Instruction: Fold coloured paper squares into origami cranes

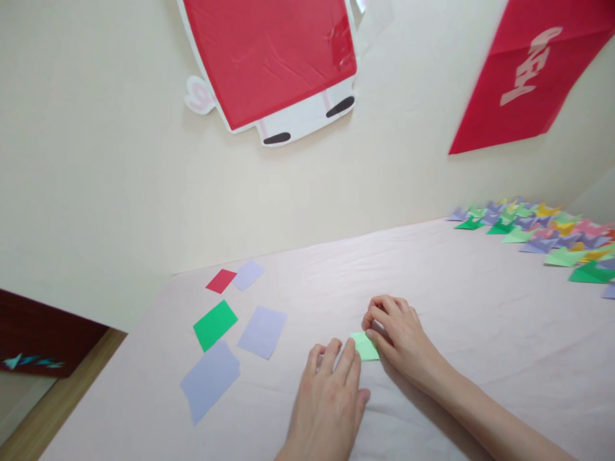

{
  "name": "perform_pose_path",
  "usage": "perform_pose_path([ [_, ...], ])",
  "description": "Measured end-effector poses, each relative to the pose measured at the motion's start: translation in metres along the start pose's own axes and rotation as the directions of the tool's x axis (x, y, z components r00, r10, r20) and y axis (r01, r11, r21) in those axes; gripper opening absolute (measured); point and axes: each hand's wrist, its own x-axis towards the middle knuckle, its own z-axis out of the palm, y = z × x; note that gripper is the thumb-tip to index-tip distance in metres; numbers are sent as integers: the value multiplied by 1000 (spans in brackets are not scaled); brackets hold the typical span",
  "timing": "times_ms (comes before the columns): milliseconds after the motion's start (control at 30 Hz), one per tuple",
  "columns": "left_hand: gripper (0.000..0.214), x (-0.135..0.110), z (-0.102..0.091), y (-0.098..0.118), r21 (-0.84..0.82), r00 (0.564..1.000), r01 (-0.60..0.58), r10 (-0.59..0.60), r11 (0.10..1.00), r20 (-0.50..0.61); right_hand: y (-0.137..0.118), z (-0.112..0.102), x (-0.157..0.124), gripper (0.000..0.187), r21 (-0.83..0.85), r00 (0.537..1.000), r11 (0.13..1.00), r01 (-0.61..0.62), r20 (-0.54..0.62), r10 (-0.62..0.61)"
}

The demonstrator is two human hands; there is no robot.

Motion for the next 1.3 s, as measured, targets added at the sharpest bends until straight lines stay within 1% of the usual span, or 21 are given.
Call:
perform_pose_path([
  [133, 35, -8, 3, -1, 41, 999, -4, 5, 999, -45, -3, 0, 6, 12, -4, 999, 999, -38, 33, 38],
  [233, 33, -10, 8, 1, 70, 996, 4, 3, 998, -93, -9, 5, 11, 6, -27, 997, 998, -65, 34, 66],
  [300, 33, -9, 11, 2, 75, 995, -6, 13, 997, -102, -15, 9, 14, 6, -35, 997, 997, -70, 35, 71],
  [400, 35, -7, 10, 2, 92, 996, -28, 36, 995, -82, -19, 12, 16, 6, -23, 996, 998, -63, 60, 64],
  [467, 36, -4, 6, 1, 105, 996, -45, 52, 993, -68, -17, 12, 16, 8, -3, 995, 998, -55, 81, 55],
  [567, 38, -1, 1, -2, 102, 997, -68, 71, 993, -31, -8, 8, 12, 17, 6, 996, 999, -53, 72, 53],
  [667, 40, -2, 1, -2, 80, 997, -71, 70, 994, 17, 5, 1, 5, 24, -2, 998, 999, -35, 54, 35],
  [767, 41, -4, 3, -2, 26, 998, -46, 45, 999, 45, 14, -10, -2, 24, 60, 998, 998, 15, 54, -18],
  [867, 46, -5, 0, -5, -71, 994, 6, 2, 997, 107, 17, -24, -8, 23, 184, 986, 978, 102, 109, -124],
  [933, 52, -2, -7, -11, -142, 986, -7, 31, 990, 162, 16, -32, -11, 20, 235, 968, 961, 148, 165, -189],
  [1000, 60, 2, -14, -18, -215, 972, -66, 111, 974, 207, 15, -37, -12, 20, 251, 951, 950, 186, 196, -238],
  [1100, 67, 6, -19, -29, -317, 945, -96, 186, 944, 268, 15, -36, -11, 19, 236, 934, 942, 239, 208, -289],
  [1200, 70, 7, -16, -35, -375, 932, -73, 197, 924, 304, 16, -31, -8, 14, 204, 918, 932, 299, 207, -340],
  [1300, 72, 3, -9, -35, -388, 932, -56, 188, 920, 311, 16, -26, -5, 12, 176, 909, 923, 341, 187, -371],
])
